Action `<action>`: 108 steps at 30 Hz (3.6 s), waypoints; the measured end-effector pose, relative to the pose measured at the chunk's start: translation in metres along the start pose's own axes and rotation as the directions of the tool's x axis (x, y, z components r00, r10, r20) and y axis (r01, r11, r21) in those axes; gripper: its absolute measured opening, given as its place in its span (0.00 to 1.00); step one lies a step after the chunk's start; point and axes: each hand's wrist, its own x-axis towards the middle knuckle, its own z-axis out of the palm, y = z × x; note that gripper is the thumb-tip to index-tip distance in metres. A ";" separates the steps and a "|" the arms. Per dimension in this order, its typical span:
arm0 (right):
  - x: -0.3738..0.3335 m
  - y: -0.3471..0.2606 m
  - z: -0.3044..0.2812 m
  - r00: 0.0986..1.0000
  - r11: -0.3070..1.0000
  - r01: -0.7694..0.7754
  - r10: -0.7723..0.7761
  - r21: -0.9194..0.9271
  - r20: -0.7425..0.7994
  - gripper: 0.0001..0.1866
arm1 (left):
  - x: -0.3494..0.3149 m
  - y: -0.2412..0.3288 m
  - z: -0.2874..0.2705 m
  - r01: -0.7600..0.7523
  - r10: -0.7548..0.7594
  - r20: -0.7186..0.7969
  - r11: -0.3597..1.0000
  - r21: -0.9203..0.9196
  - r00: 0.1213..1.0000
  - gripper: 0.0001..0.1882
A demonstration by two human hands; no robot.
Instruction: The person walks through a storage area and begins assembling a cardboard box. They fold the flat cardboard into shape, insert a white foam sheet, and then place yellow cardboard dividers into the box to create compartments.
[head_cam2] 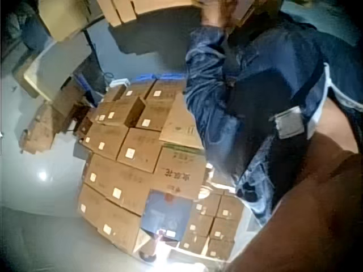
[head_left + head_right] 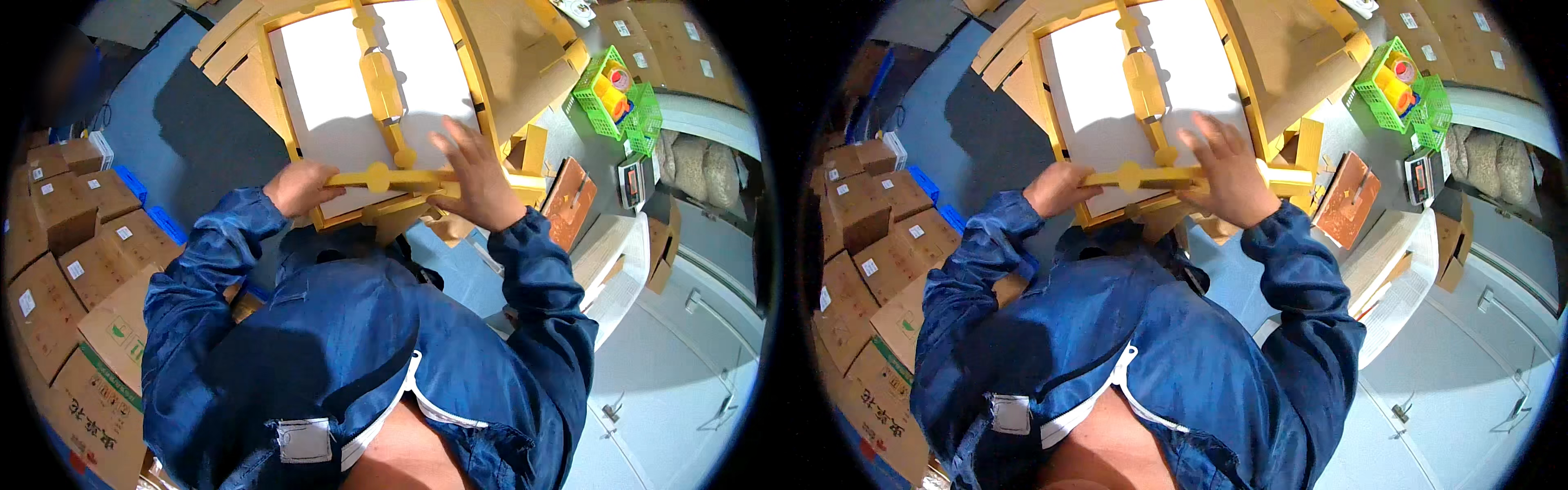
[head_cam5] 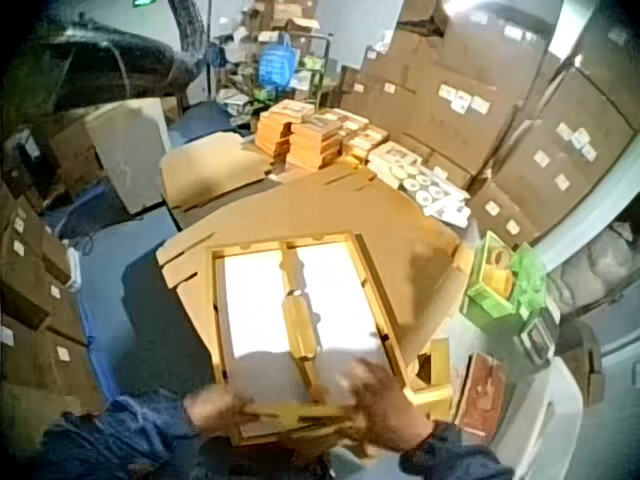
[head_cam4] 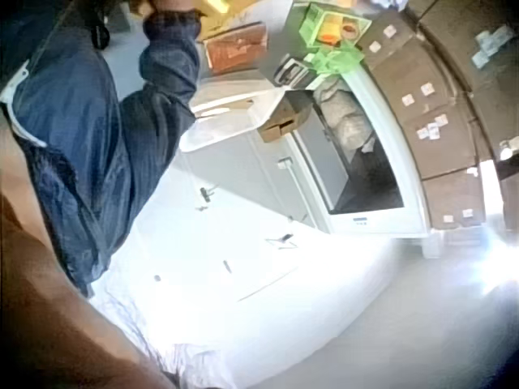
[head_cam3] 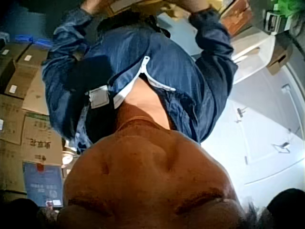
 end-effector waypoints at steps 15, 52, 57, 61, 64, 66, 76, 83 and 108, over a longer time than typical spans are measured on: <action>0.124 -0.033 0.111 0.954 0.982 0.132 -0.090 -0.133 0.286 0.10 | 0.008 -0.083 0.122 0.467 -0.482 -0.436 0.871 -0.149 0.760 0.22; 0.191 -0.040 0.128 0.943 0.976 -0.073 0.135 -0.206 0.305 0.10 | 0.079 -0.219 0.103 -0.021 0.161 -0.524 0.965 0.263 0.836 0.18; 0.179 -0.022 0.174 0.993 0.983 -0.110 0.101 -0.150 -0.068 0.10 | 0.059 -0.150 0.024 -0.033 -0.080 -0.460 0.972 -0.231 0.884 0.19; 0.181 -0.022 0.140 0.944 0.991 0.059 -0.094 -0.117 -0.316 0.12 | 0.074 -0.103 -0.016 0.130 0.148 -0.594 0.908 0.399 0.791 0.21; 0.131 0.011 0.090 0.991 0.985 -0.109 0.096 -0.136 -0.097 0.18 | 0.090 -0.080 -0.016 -0.238 0.478 -0.290 0.771 0.591 0.829 0.21; 0.101 0.012 0.062 0.956 0.957 -0.261 0.274 -0.129 0.105 0.20 | 0.101 -0.072 -0.004 -0.344 0.524 -0.197 0.754 0.559 0.828 0.18; 0.073 0.029 0.097 0.927 0.952 -0.302 0.306 -0.051 0.216 0.13 | 0.104 -0.049 0.000 -0.327 0.569 -0.331 0.760 0.562 0.753 0.14; 0.072 0.043 0.103 0.918 0.943 -0.331 0.313 0.036 0.243 0.14 | 0.100 0.018 0.084 0.133 -0.149 -0.527 0.989 -0.068 0.837 0.16; 0.066 0.050 0.123 0.890 0.914 -0.401 0.375 0.055 0.259 0.13 | 0.118 0.019 0.100 0.203 -0.331 -0.554 0.938 -0.280 0.764 0.12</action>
